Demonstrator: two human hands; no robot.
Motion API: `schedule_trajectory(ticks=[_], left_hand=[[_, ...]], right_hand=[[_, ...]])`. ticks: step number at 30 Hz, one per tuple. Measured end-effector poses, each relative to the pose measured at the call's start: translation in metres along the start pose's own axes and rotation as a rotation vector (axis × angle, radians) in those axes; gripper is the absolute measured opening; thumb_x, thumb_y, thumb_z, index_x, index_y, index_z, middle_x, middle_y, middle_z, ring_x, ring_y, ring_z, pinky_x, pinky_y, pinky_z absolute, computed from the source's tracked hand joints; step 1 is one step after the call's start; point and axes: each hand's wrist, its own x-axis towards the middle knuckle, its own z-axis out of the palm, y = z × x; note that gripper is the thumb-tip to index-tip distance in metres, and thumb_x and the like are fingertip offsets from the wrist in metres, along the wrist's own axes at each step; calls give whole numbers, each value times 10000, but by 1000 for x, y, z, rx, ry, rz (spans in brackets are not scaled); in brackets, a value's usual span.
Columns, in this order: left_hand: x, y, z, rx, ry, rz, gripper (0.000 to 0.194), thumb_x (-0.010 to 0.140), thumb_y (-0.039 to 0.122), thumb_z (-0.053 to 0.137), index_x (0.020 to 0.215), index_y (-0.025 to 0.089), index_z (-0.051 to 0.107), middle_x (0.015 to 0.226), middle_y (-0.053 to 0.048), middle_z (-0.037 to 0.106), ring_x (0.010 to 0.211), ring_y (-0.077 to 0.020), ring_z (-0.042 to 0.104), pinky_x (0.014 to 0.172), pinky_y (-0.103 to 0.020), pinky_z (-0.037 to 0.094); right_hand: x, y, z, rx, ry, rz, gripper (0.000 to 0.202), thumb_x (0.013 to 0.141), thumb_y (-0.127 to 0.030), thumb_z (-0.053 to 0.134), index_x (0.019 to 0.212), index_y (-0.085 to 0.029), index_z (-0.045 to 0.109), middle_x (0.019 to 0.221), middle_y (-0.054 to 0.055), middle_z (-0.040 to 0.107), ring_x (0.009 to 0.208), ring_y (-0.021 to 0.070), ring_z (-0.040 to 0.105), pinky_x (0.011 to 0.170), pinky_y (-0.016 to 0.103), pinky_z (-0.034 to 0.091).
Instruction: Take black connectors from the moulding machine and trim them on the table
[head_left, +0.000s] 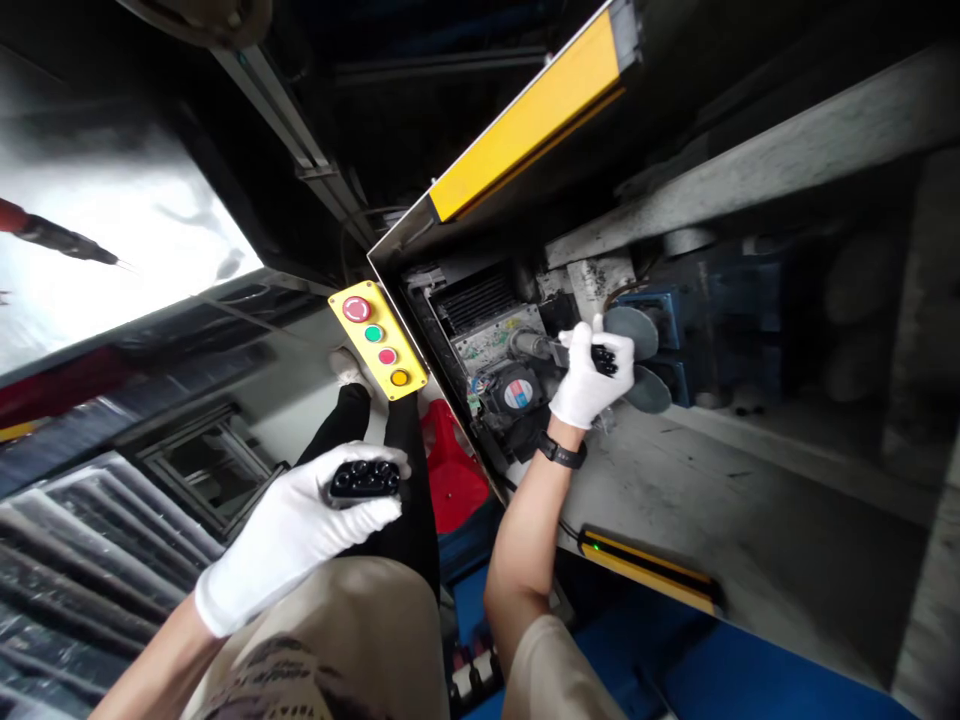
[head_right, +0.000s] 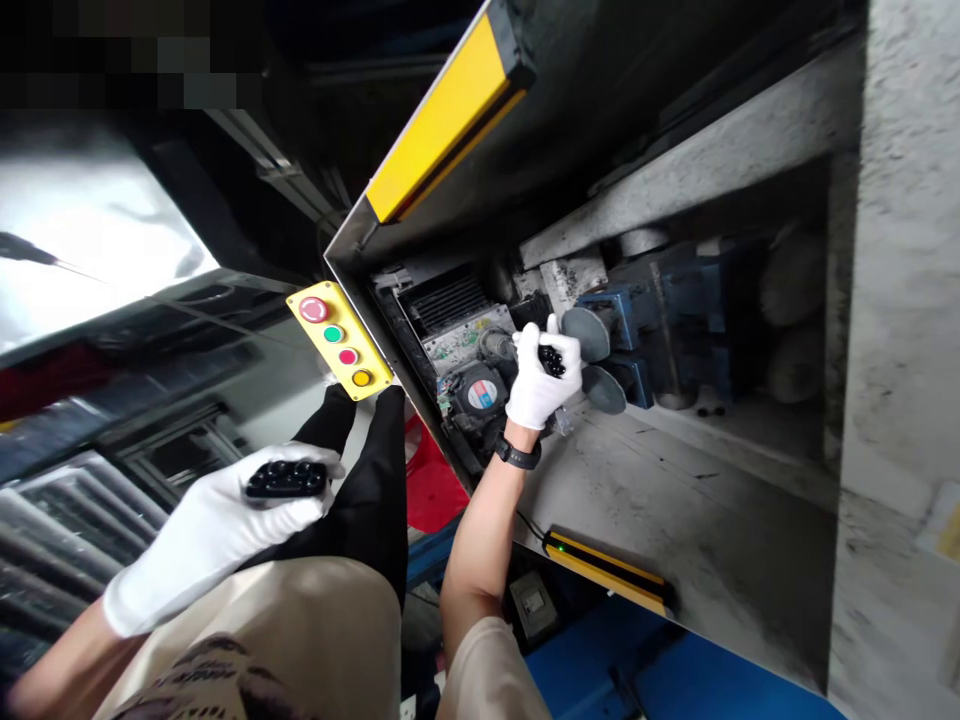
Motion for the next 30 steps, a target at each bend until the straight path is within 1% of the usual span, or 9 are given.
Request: schedule_trajectory(ticks=[2,5,10,12,14,18,21,26,30], left_hand=[[0,-2,-4,11,12,33,370,803,430,931,1147,315,859,1051,96,876,902,-190,855,797,-191,663],[1,-9,-11,72,14,55,395,807,482,927,1164,327,859,1075,105,877,908,-193,852,803,-197,653],[3,-12,-20,76,-30,46,438,810,557,929,1183,337,860,1094,86,879,942,-210,853,822,-231,673],[4,-12,-23,86,-52,52,446,809,569,934,1186,340,866,1125,76,873,984,-219,849,856,-255,679],[3,-11,-25,98,-66,54,460,812,573,935,1201,338,867,1146,63,865,1022,-224,842,894,-280,678],[3,-12,-29,79,-95,52,464,814,581,927,1193,320,864,1114,74,857,996,-189,830,891,-276,655],[3,-10,-29,79,-121,79,416,836,559,915,1176,324,864,1113,78,855,1017,-181,822,930,-293,647],[1,-1,-23,50,-158,43,374,871,452,937,1192,271,868,1175,-52,850,1061,-226,821,984,-328,676],[-1,-1,-16,42,-177,66,377,879,450,929,1192,252,858,1162,-70,848,1053,-241,819,976,-354,675]], right_hand=[[0,1,0,-6,9,-13,248,986,-256,761,804,-240,594,708,-69,756,664,133,758,1257,594,551],[0,0,1,24,7,3,235,963,-236,767,800,-238,598,703,-83,759,632,128,760,1245,590,568],[-2,1,3,-14,50,31,234,958,-291,793,811,-238,620,721,-44,770,729,186,819,1098,527,671],[-3,2,3,-33,51,45,242,966,-322,791,818,-236,620,720,-32,768,716,198,814,990,495,709],[-2,3,3,-48,48,47,255,968,-352,789,822,-236,615,721,-28,767,705,201,809,944,485,716],[-1,0,3,-65,50,20,288,970,-375,786,806,-242,590,707,-42,755,680,184,796,1069,526,680],[0,-3,4,-69,64,-20,301,949,-362,810,775,-244,593,691,-41,734,675,183,785,1098,532,670],[0,1,7,-54,120,-47,312,930,-403,838,777,-258,608,680,-22,731,636,227,778,961,557,714],[1,2,7,-24,114,-104,262,903,-360,851,752,-289,648,662,9,735,620,248,765,949,543,710]])
